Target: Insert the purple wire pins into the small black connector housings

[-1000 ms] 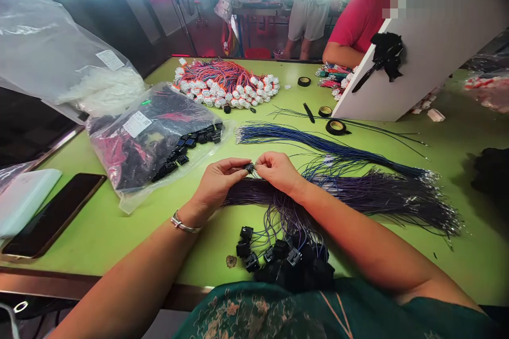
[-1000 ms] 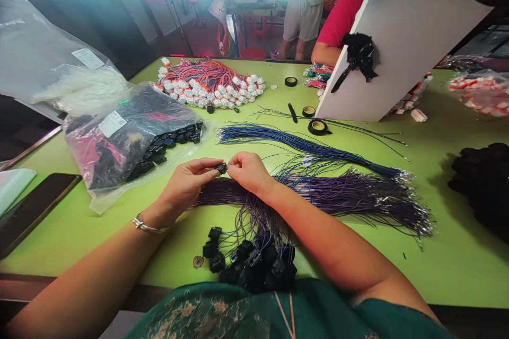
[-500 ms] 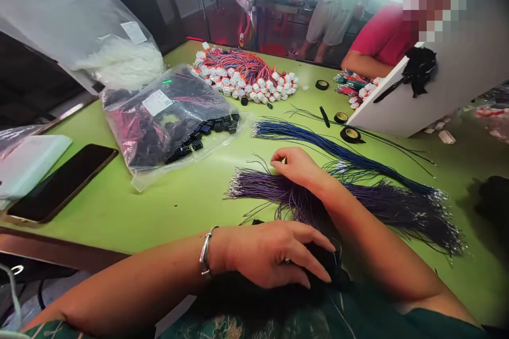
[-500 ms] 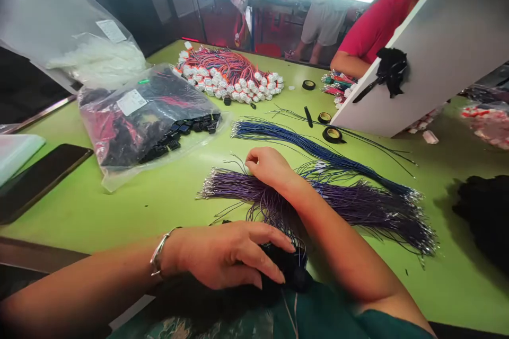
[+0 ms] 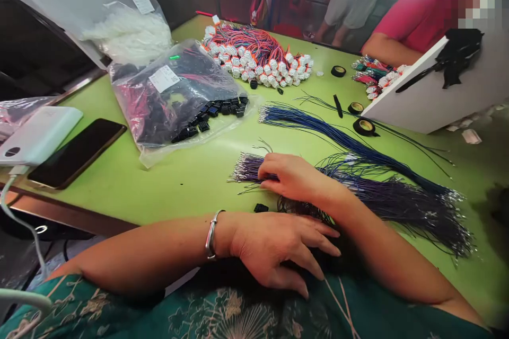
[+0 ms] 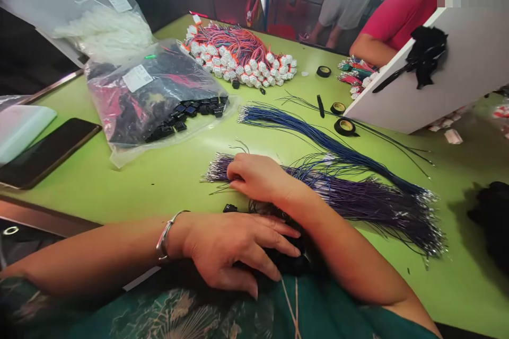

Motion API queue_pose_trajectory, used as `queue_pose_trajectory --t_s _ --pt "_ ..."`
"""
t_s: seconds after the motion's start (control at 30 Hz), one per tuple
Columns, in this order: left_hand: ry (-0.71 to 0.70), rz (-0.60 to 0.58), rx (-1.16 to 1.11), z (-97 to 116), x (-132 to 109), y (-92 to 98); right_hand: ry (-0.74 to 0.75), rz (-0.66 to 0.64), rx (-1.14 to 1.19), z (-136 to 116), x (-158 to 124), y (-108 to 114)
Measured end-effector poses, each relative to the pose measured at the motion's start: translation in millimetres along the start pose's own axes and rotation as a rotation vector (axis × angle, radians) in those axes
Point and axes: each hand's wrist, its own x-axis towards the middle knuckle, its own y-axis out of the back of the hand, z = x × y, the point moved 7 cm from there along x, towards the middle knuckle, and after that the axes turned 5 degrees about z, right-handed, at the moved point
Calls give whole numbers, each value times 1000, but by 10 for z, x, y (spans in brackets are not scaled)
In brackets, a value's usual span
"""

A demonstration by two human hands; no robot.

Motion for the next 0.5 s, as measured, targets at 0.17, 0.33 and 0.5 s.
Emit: queue_pose_trajectory --t_s 0.17,0.33,0.5 --pt "-19 15 9 16 0 -13 16 -37 -134 -77 74 -245" --pt "95 286 94 -8 -108 411 -168 341 72 194 95 6" --pt "492 1173 653 -291 -954 1666 -205 387 15 254 116 -24"
